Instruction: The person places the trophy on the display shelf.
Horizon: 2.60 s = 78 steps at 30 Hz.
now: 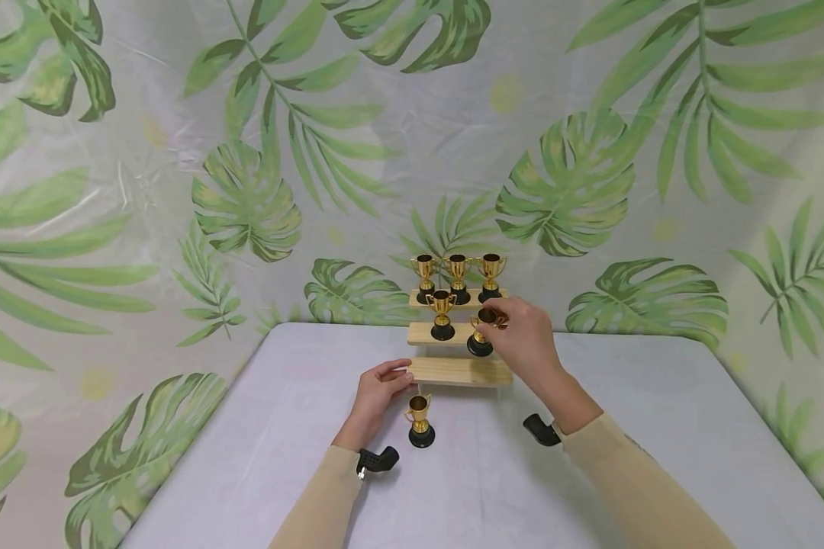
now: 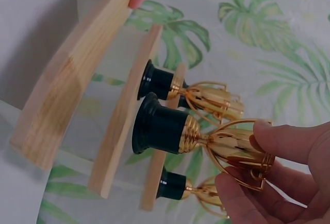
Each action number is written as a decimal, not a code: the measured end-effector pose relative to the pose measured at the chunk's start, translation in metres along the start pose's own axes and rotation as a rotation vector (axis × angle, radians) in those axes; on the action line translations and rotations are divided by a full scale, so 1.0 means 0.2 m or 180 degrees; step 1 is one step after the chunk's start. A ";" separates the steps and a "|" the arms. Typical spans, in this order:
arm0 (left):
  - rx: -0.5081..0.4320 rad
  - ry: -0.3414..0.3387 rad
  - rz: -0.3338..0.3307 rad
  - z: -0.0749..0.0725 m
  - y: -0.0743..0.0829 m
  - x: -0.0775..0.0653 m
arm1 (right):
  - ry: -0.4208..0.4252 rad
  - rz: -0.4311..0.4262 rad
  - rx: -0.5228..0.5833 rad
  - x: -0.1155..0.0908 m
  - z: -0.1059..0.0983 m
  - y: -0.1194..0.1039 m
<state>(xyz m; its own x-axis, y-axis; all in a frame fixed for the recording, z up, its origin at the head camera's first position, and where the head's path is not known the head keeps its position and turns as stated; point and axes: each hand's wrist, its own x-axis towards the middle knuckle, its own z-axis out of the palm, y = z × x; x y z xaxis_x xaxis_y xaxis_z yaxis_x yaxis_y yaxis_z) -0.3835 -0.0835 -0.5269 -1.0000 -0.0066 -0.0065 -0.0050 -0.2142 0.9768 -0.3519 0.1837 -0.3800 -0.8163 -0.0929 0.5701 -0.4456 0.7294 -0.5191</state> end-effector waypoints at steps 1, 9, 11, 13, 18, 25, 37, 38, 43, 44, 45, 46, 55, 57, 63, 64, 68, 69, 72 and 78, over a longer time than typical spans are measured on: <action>-0.0002 -0.0004 0.0005 0.00 0.00 0.00 | 0.0001 0.0005 -0.0002 0.00 0.00 0.00; 0.0013 -0.0018 0.0027 0.00 -0.01 0.00 | -0.0029 -0.0037 -0.0022 0.05 0.00 0.00; 0.0005 -0.0014 0.0016 0.00 -0.01 0.00 | -0.0049 -0.0031 -0.0036 0.06 0.00 0.00; 0.0017 -0.0012 0.0024 0.00 -0.01 0.00 | -0.0072 -0.0020 -0.0049 0.07 0.00 0.00; 0.0001 -0.0009 0.0015 0.00 -0.01 0.01 | -0.0136 0.0033 -0.0045 0.10 0.00 0.00; 0.0004 -0.0027 0.0009 0.00 -0.01 0.01 | -0.0192 0.0066 -0.0010 0.14 0.00 0.00; -0.0002 -0.0046 0.0003 -0.01 -0.02 0.01 | -0.0188 0.0072 -0.0022 0.21 -0.01 -0.01; -0.0001 -0.0047 0.0001 -0.01 -0.01 0.01 | -0.0199 0.0084 -0.0039 0.21 -0.01 -0.01; 0.0002 -0.0048 0.0003 -0.01 -0.01 0.01 | -0.0258 0.0143 -0.0093 0.24 0.00 0.00; 0.0001 -0.0050 0.0013 -0.01 -0.01 0.01 | -0.0273 0.0161 -0.0096 0.24 0.01 0.00; 0.0001 -0.0050 0.0021 -0.01 -0.01 0.01 | -0.0287 0.0181 -0.0099 0.24 0.01 0.01; 0.0003 -0.0051 0.0031 -0.01 -0.01 0.01 | -0.0298 0.0196 -0.0107 0.25 0.01 0.01; 0.0024 -0.0040 0.0029 -0.01 -0.02 0.01 | -0.0357 0.0211 -0.0135 0.27 0.04 0.03; 0.0016 -0.0031 0.0015 -0.01 -0.02 0.01 | -0.0368 0.0203 -0.0146 0.27 0.05 0.03; 0.0002 -0.0015 0.0005 0.00 -0.01 0.01 | -0.0417 0.0165 -0.0165 0.28 0.08 0.05; 0.0006 -0.0015 0.0001 0.00 -0.01 0.01 | -0.0423 0.0166 -0.0160 0.28 0.09 0.05; 0.0021 -0.0019 0.0013 0.00 -0.01 0.01 | -0.0442 0.0159 -0.0186 0.28 0.10 0.06; 0.0020 -0.0024 0.0020 0.00 -0.02 0.01 | -0.0451 0.0153 -0.0201 0.28 0.10 0.06; -0.0009 -0.0029 0.0011 -0.01 -0.02 0.01 | -0.0477 0.0153 -0.0252 0.28 0.11 0.06; 0.0040 0.0010 -0.0032 0.00 -0.01 0.01 | -0.0486 0.0206 -0.0292 0.28 0.12 0.06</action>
<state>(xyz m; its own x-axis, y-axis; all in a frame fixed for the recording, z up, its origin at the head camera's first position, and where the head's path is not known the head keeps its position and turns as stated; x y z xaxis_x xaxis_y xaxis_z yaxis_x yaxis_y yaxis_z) -0.3863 -0.0836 -0.5300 -0.9998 -0.0074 -0.0171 -0.0152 -0.2020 0.9793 -0.4115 0.1709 -0.3691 -0.8916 -0.1403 0.4306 -0.3606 0.7953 -0.4874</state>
